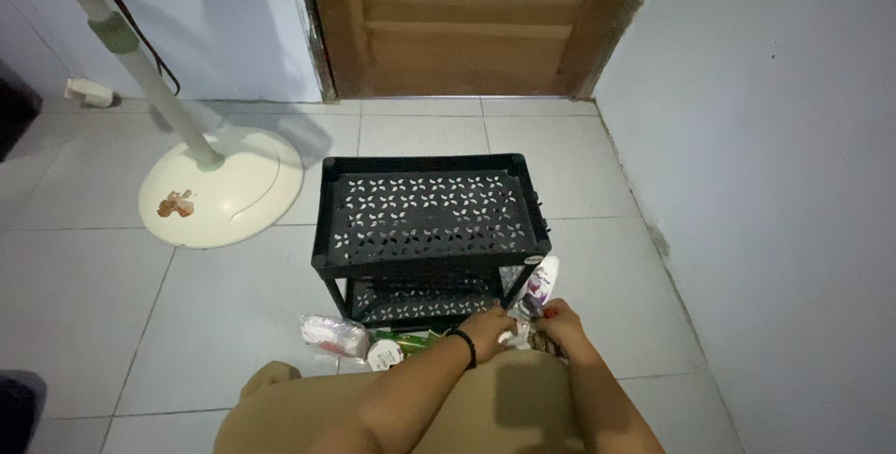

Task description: The person clears a two-tiered plastic shelf of various personal care items, then disassembles the shelf by removing the legs and trays. They reassemble the shelf by inserting the legs into the bottom tray and placing the top tray back on.

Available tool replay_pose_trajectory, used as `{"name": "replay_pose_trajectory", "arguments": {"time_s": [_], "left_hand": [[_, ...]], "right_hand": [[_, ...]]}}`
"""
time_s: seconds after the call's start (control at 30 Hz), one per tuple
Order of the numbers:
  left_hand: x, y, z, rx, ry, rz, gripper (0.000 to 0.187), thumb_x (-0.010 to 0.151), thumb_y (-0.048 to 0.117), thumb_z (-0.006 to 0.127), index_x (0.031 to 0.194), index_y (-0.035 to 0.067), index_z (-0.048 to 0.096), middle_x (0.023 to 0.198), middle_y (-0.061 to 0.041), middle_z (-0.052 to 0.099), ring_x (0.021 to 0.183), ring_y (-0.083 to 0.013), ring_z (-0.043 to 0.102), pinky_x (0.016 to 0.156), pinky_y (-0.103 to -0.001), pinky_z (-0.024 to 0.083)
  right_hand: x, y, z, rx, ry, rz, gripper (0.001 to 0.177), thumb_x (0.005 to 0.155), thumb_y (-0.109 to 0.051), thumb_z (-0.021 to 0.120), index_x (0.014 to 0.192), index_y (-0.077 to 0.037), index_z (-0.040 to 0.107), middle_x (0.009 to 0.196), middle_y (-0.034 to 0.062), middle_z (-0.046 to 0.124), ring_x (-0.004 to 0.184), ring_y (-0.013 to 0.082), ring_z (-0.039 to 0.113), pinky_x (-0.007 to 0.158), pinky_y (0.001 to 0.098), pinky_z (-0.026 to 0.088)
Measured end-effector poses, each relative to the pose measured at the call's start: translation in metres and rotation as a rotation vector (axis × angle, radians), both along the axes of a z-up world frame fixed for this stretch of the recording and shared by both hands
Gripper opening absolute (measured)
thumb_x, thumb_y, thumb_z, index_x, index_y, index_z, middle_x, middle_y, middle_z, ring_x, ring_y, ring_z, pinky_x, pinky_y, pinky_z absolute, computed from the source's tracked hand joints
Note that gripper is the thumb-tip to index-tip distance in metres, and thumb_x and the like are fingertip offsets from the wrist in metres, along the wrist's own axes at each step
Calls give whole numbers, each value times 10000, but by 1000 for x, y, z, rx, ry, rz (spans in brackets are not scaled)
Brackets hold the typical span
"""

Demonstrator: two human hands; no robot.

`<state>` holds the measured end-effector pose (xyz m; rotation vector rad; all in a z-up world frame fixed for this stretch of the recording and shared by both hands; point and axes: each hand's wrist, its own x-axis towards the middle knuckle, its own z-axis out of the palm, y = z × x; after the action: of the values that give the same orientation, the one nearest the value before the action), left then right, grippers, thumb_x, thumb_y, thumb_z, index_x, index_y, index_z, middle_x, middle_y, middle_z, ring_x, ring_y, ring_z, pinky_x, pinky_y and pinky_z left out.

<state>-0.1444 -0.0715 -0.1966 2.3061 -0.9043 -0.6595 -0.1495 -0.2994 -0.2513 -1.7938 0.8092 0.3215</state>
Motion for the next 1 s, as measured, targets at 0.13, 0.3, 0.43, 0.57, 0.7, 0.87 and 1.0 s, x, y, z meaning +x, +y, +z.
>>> {"name": "replay_pose_trajectory", "arguments": {"time_s": [0.13, 0.3, 0.43, 0.57, 0.7, 0.87, 1.0], "left_hand": [[-3, 6, -14, -58, -28, -59, 402, 840, 62, 714, 1233, 143, 694, 1301, -154, 618, 1206, -356, 593, 1017, -444, 485], [-7, 9, 0, -162, -76, -62, 419, 891, 53, 639, 1288, 175, 691, 1315, -135, 650, 1163, -352, 619, 1005, -450, 492], [-14, 14, 51, -155, -144, -44, 320, 953, 114, 634, 1271, 135, 659, 1288, -118, 661, 1162, -327, 626, 996, -455, 485], [-25, 27, 121, -288, -492, -125, 460, 770, 104, 687, 1228, 76, 659, 1199, -144, 675, 1152, -336, 623, 984, -452, 485], [-17, 24, 154, -453, -1061, 5, 364, 929, 94, 675, 1289, 72, 619, 1262, -124, 652, 1236, -298, 606, 1053, -443, 477], [5, 19, 166, -311, -1038, 192, 462, 842, 126, 669, 1287, 19, 613, 1192, -170, 652, 1118, -332, 608, 931, -450, 489], [17, 17, 166, -109, -809, 142, 253, 867, 154, 659, 1098, 56, 625, 1038, -133, 686, 1011, -327, 643, 862, -465, 491]], "right_hand": [[-3, 5, 7, -416, -145, 244, 534, 622, -225, 917, 1090, -84, 700, 1005, 114, 794, 892, 206, 738, 831, 332, 586], [0, 6, 9, -602, -85, 427, 718, 565, -392, 1000, 1171, -157, 694, 1124, 93, 751, 1021, 236, 694, 914, 320, 563], [5, 7, 2, -458, 195, 348, 916, 543, -316, 1027, 1348, -235, 599, 1338, 158, 551, 1073, 310, 701, 892, 358, 642], [9, 10, -5, -474, 217, 391, 872, 548, -282, 1010, 1325, -231, 618, 1293, 131, 609, 1081, 290, 712, 897, 371, 641], [14, 15, -7, -489, 221, 493, 829, 554, -248, 994, 1303, -227, 637, 1249, 104, 667, 1088, 270, 723, 901, 384, 640], [27, 22, -3, -780, 294, 1170, 508, 740, -262, 766, 1244, -252, 700, 1220, 50, 723, 1112, 272, 703, 910, 433, 590], [36, 18, 10, -825, 204, 1418, 372, 890, -325, 625, 1244, -227, 687, 1214, 83, 699, 1104, 298, 649, 907, 442, 533]]}}
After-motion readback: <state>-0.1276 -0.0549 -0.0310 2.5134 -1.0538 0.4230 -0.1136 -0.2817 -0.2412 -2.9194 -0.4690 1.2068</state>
